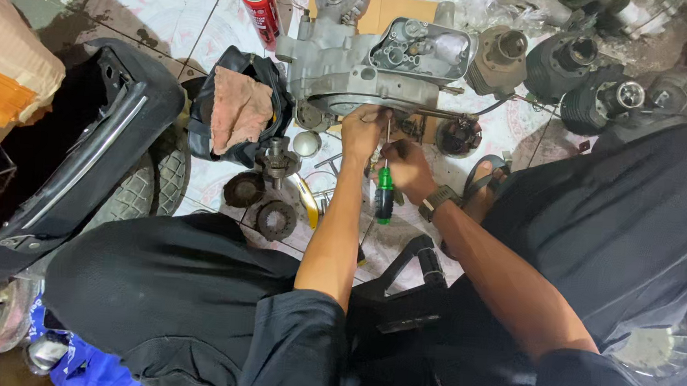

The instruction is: The person uses a screwdriver to tighten screws on a disassembled engine casing resting on a cardboard box. They switch between a yellow-handled and a green-handled screwdriver to secure the casing components.

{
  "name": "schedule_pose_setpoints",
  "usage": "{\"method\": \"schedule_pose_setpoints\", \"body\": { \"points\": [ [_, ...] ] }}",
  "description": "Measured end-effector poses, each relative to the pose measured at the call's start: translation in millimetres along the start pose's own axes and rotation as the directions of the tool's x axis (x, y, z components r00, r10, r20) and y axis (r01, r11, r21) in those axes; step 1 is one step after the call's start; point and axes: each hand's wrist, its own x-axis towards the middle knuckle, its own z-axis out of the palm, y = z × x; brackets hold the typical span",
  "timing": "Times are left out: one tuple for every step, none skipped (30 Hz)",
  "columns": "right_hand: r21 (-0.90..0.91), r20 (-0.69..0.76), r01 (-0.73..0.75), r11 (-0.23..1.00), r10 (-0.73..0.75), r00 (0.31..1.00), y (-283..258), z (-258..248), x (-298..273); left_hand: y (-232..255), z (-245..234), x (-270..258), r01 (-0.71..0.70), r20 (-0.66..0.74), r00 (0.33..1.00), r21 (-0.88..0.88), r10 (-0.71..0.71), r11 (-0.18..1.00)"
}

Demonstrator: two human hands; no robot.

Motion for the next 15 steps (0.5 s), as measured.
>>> {"method": "schedule_pose_setpoints", "body": {
  "points": [
    [0.000,-0.001,0.000,1.000,0.000,1.000,-7.8,1.2,-3.5,0.3,0.5,-0.2,0.000,0.001,1.000,0.001,0.000,1.000],
    [0.022,-0.026,-0.066,0.998,0.067,0.997,-15.6,2.4,-6.9,0.5,1.0,-0.4,-0.005,0.002,1.000,-0.005,0.005,1.000],
    [0.045,-0.045,-0.131,0.990,0.134,0.990,-23.3,4.8,-10.6,0.1,-0.3,-0.8,-0.009,0.000,1.000,-0.010,0.009,1.000],
    [0.046,-0.043,-0.132,0.990,0.134,0.990,-13.2,7.1,-1.2,6.7,-3.6,-5.9,-0.008,-0.002,1.000,-0.008,0.008,1.000],
    [-0.074,-0.042,-0.225,0.972,0.222,0.974,-2.8,9.7,7.5,12.9,-7.1,-11.7,-0.003,0.013,1.000,0.001,0.003,1.000],
    [-0.193,-0.051,-0.311,0.930,0.307,0.950,7.6,11.9,16.0,19.2,-10.2,-17.7,0.003,0.028,1.000,0.011,-0.004,1.000],
    [-0.189,-0.054,-0.312,0.931,0.308,0.950,3.8,10.4,15.6,22.0,-14.2,-22.1,0.002,0.032,0.999,0.013,-0.002,1.000],
    [-0.135,-0.048,-0.355,0.925,0.352,0.935,-0.1,8.4,15.1,25.0,-17.9,-26.9,0.013,0.052,0.999,-0.001,-0.012,1.000],
    [-0.079,-0.037,-0.395,0.915,0.394,0.918,-4.7,6.9,15.0,28.8,-22.4,-31.0,0.022,0.071,0.997,-0.013,-0.021,1.000],
    [-0.074,-0.039,-0.394,0.916,0.392,0.919,4.4,6.2,16.6,42.7,-24.8,-44.3,0.018,0.074,0.997,-0.009,-0.017,1.000],
    [0.114,-0.032,-0.377,0.919,0.383,0.923,13.0,6.3,19.0,56.9,-28.1,-56.9,0.028,0.079,0.996,-0.006,-0.027,1.000],
    [0.298,-0.025,-0.349,0.889,0.372,0.928,21.5,6.7,21.5,71.1,-31.4,-69.7,0.037,0.084,0.996,-0.004,-0.037,0.999],
    [0.302,-0.024,-0.346,0.888,0.370,0.929,22.3,8.1,21.8,83.2,-34.8,-79.5,0.034,0.084,0.996,0.001,-0.034,0.999],
    [0.227,-0.040,-0.299,0.927,0.316,0.948,23.0,9.4,22.3,95.3,-37.9,-89.3,0.052,0.100,0.994,-0.014,-0.051,0.999],
    [0.150,-0.054,-0.249,0.957,0.259,0.964,23.8,9.4,23.1,107.8,-39.6,-99.0,0.070,0.119,0.991,-0.028,-0.066,0.997]
  ]
}}
